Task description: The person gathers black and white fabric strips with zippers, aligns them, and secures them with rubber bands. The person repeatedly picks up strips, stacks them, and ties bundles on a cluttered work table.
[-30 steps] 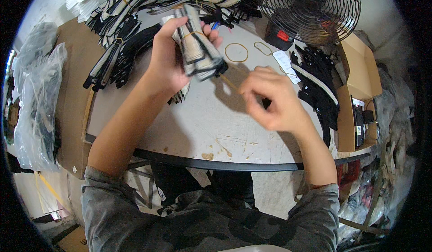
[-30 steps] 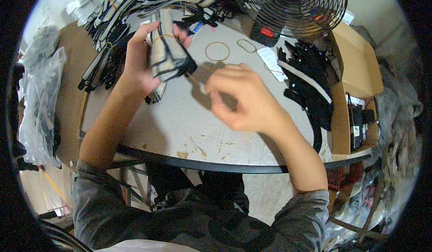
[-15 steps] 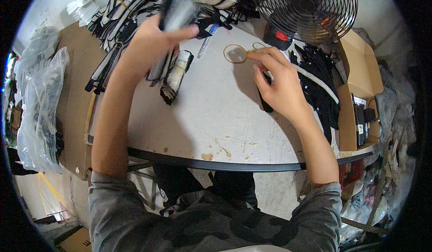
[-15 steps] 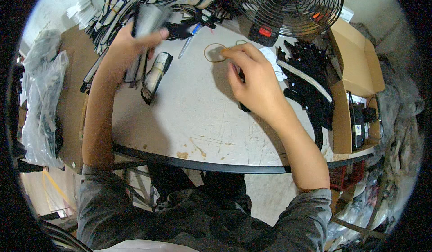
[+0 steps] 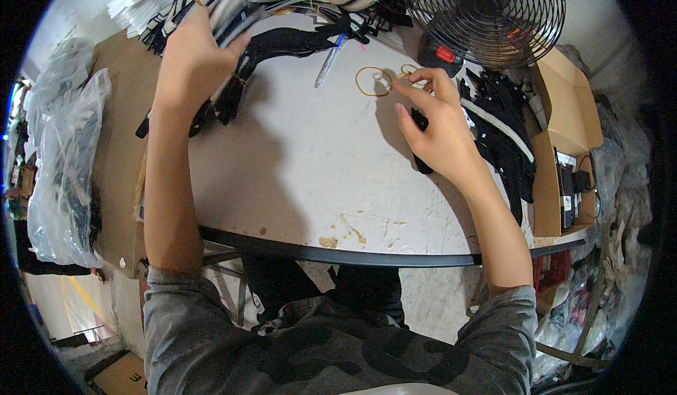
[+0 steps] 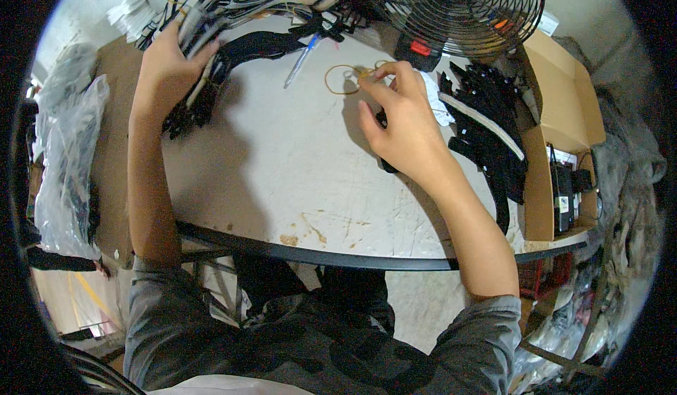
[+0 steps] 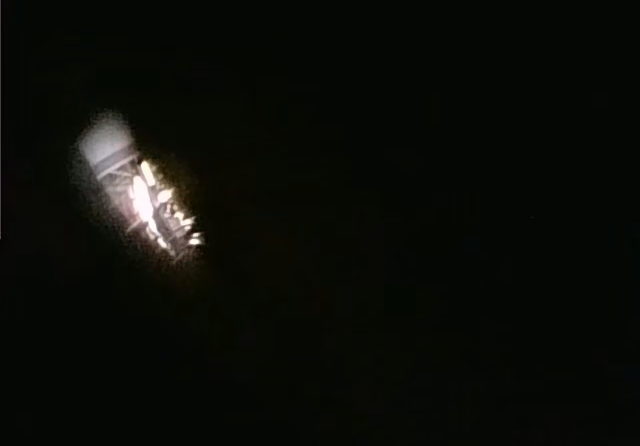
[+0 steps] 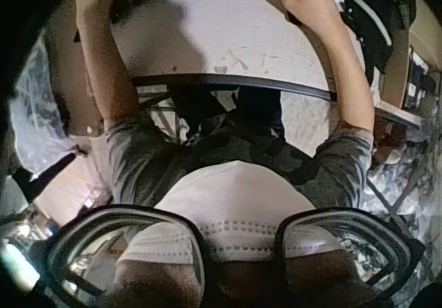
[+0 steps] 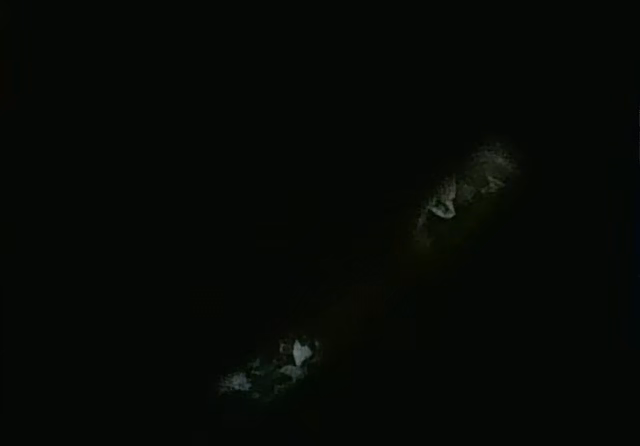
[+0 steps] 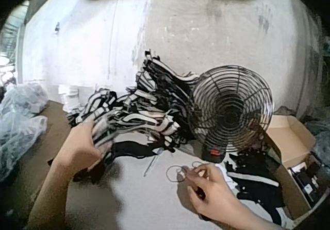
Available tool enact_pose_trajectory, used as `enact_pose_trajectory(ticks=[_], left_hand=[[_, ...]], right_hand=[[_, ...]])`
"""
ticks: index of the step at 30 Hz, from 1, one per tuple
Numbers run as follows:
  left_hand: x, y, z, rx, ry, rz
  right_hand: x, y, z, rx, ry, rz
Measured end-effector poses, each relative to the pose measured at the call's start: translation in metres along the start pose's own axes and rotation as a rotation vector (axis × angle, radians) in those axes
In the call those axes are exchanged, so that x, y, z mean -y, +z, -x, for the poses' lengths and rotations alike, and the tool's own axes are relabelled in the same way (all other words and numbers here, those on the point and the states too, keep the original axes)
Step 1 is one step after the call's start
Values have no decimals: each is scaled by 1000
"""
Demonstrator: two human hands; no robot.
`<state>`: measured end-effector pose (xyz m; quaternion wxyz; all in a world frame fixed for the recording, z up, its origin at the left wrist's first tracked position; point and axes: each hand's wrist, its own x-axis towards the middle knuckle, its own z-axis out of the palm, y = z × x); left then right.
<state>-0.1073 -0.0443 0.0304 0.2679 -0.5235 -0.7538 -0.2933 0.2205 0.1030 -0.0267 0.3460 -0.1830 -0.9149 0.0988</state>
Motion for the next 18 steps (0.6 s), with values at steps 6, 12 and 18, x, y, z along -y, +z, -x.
enact_pose_trajectory(ticks=[6,12,18], left_hand=[[-55,-2,10,507,-562,1512],[-76,31,37,809,-515,2000],[-110,37,53,818,-383,1881]], right_hand=[[4,-2,-1,15,13,32],[13,-9,-6,22,114,-146],[39,-1,5,137,346,-611]])
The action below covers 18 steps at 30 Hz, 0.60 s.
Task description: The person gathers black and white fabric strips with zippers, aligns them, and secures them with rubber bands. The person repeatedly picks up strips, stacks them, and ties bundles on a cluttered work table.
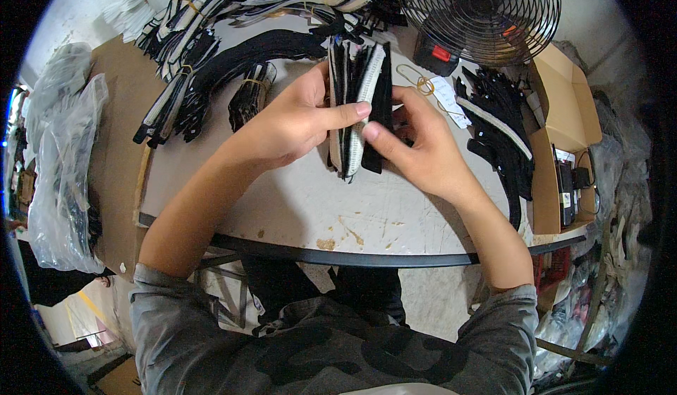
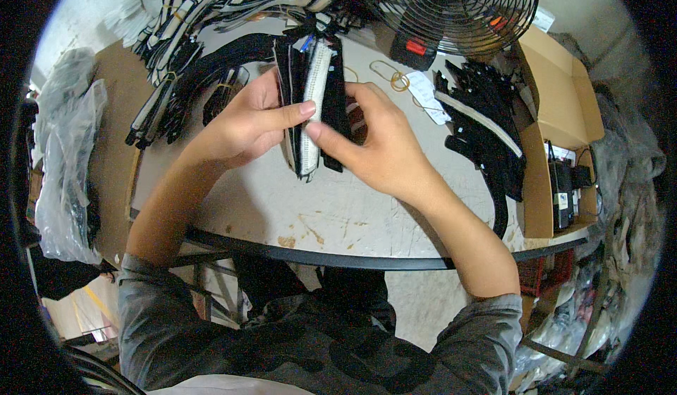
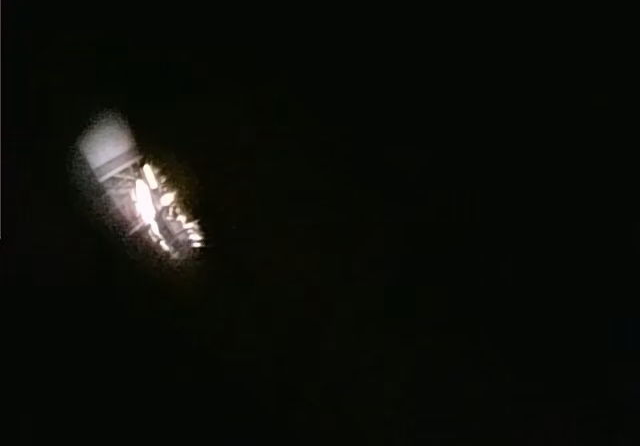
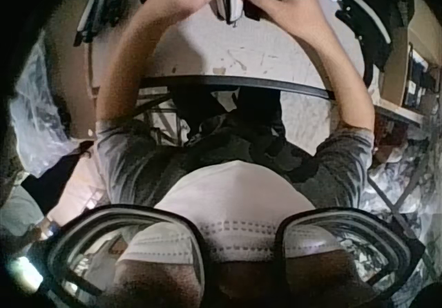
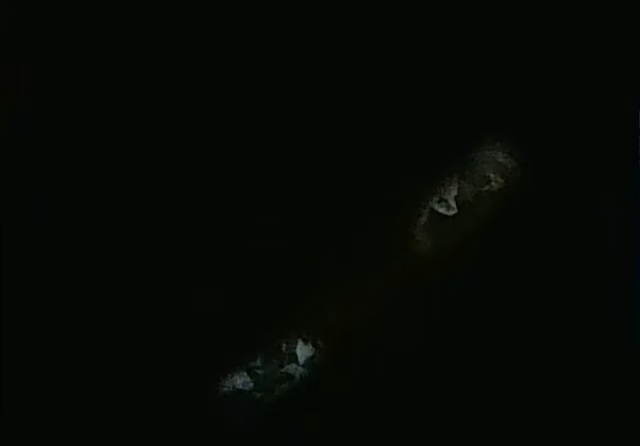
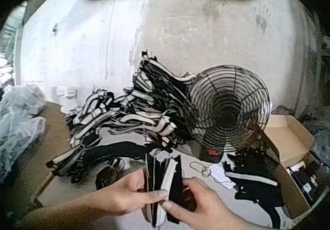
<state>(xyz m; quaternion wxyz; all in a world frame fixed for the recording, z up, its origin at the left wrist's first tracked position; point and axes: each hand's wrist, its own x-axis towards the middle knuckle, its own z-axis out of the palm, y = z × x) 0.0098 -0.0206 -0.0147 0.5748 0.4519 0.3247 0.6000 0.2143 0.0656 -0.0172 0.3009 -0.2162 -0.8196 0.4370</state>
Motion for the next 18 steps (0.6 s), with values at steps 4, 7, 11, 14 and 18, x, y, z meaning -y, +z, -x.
enact_pose_trajectory(ticks=[4,7,11,14,18], left_hand=[[11,-2,-2,-66,104,-180],[14,-9,-3,-49,107,-275],[9,-5,-3,-39,91,-175],[7,-10,2,-47,16,-117],[14,-11,3,-126,110,-298]], right_hand=[[-2,2,1,34,-76,159],[3,6,4,29,-65,99],[-1,8,4,10,13,-42],[-9,9,3,9,-10,-22],[-11,17,4,-31,-89,36]])
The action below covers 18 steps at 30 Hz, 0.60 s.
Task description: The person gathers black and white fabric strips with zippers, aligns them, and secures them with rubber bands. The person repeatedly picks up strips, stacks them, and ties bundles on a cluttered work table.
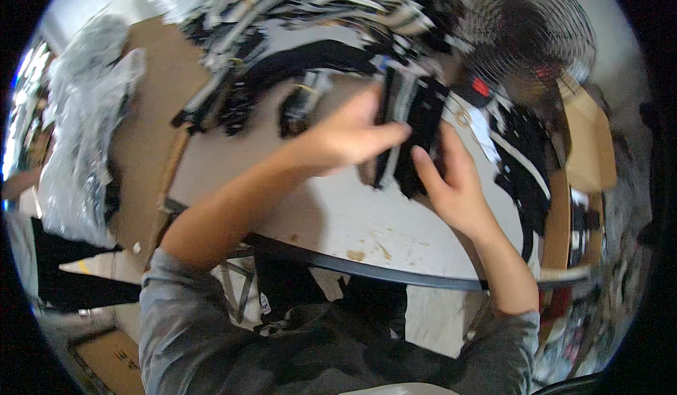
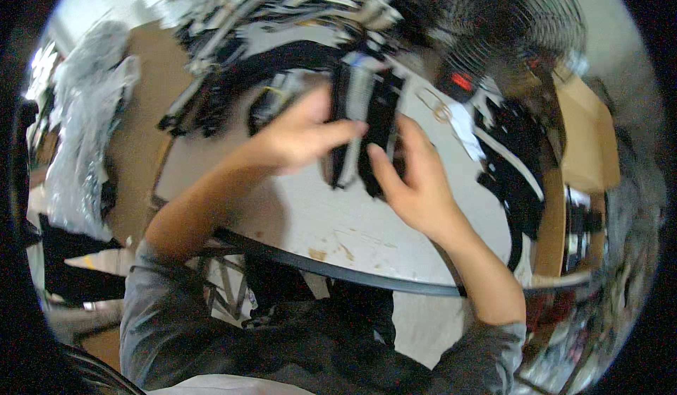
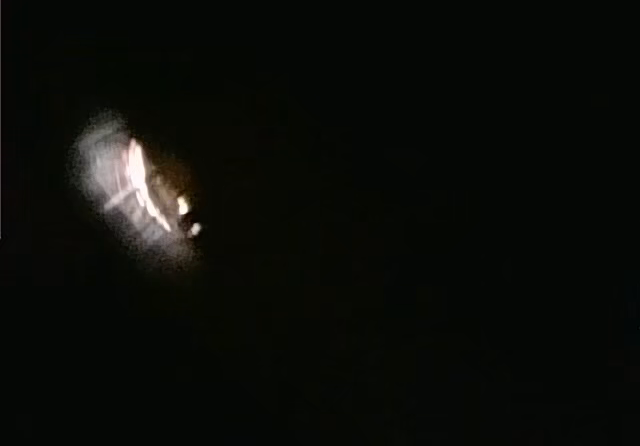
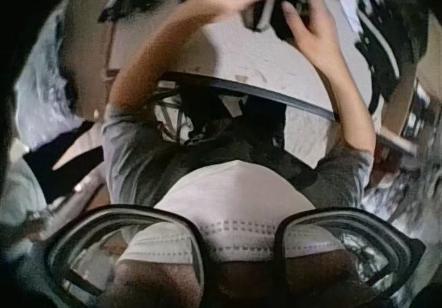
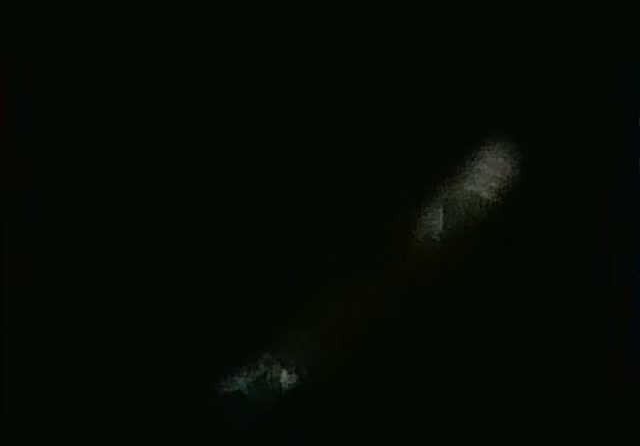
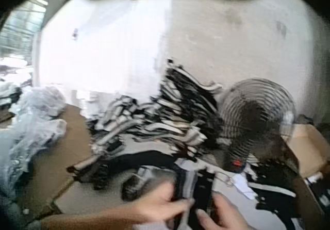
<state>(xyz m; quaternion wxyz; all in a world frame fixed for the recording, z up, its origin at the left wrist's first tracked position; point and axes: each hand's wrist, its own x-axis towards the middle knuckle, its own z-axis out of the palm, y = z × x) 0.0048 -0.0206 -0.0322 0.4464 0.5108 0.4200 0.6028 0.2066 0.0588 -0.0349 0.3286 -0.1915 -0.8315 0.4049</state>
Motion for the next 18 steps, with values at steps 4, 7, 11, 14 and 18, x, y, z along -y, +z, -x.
enact_pose_trajectory(ticks=[4,7,11,14,18], left_hand=[[-7,-6,-8,91,-60,-242],[8,8,-16,77,99,-169],[20,13,-20,83,24,-98],[26,16,-21,141,15,-86],[40,17,-24,197,80,-101]], right_hand=[[2,3,4,10,-34,59],[-8,2,20,-36,36,63],[-15,4,25,13,122,-12],[-17,7,27,-46,111,70],[-43,5,13,51,144,-306]])
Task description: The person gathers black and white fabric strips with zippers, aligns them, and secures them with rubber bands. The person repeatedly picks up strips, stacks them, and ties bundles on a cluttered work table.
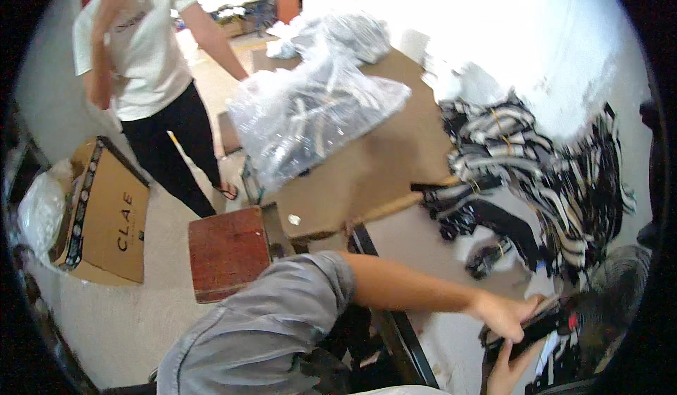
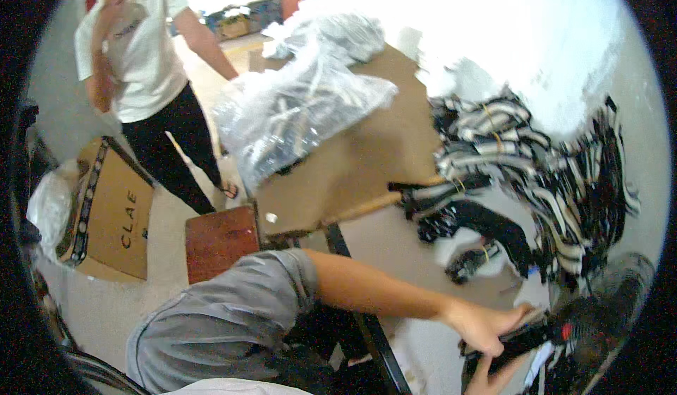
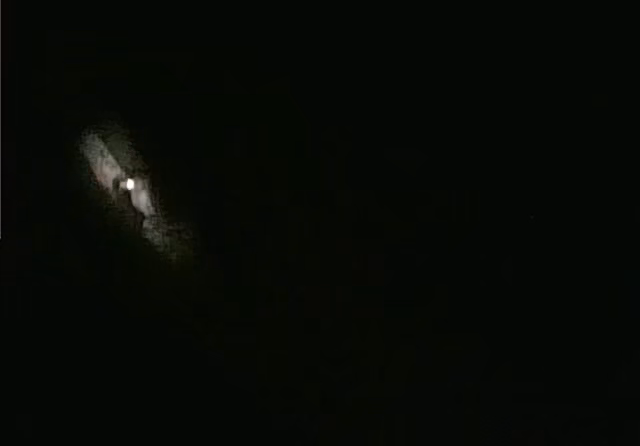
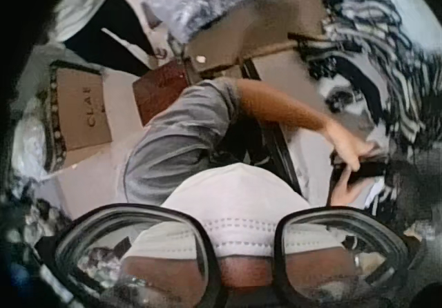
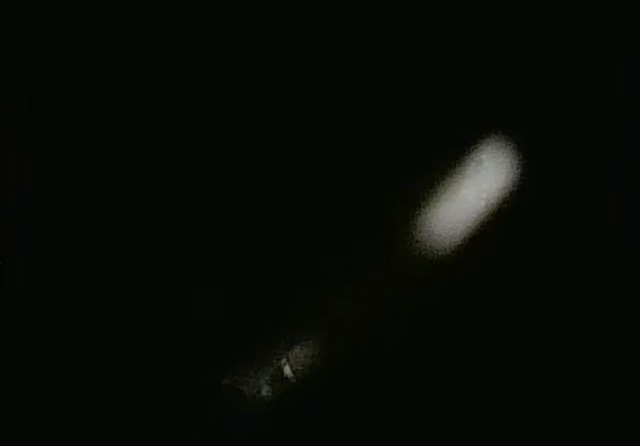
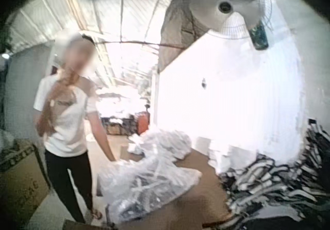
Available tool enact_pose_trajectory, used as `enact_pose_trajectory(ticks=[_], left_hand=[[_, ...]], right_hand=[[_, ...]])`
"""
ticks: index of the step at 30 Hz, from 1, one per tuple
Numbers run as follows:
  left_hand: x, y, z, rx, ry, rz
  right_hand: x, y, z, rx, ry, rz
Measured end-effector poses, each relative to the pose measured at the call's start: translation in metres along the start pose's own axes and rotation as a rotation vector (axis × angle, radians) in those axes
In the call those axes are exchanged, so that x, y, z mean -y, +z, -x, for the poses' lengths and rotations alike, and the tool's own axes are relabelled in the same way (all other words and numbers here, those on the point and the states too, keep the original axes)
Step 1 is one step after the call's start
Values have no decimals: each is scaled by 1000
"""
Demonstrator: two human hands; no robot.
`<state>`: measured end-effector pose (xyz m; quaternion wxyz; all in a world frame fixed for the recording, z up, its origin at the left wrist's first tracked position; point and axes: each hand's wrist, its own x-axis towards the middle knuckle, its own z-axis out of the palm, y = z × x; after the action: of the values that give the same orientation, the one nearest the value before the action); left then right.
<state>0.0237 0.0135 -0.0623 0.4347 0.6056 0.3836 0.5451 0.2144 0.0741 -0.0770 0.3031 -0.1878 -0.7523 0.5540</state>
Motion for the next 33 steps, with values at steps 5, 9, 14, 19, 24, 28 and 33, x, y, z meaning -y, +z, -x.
enact_pose_trajectory(ticks=[5,9,14,19,24,28,33], left_hand=[[-37,-1,10,21,-100,198],[-29,-2,5,-18,-53,113],[-21,-16,4,-98,-14,-79],[-20,-3,7,-194,38,-347],[-35,-8,9,-227,33,-331],[-38,-11,9,-243,-6,-380],[-34,-13,7,-242,-10,-466]], right_hand=[[16,18,-4,-43,111,58],[16,19,-8,-48,131,50],[13,16,-13,-64,125,46],[12,10,-8,-90,149,34],[13,14,-14,-76,153,18],[14,22,-23,-59,171,12],[13,30,-31,-42,187,1]])
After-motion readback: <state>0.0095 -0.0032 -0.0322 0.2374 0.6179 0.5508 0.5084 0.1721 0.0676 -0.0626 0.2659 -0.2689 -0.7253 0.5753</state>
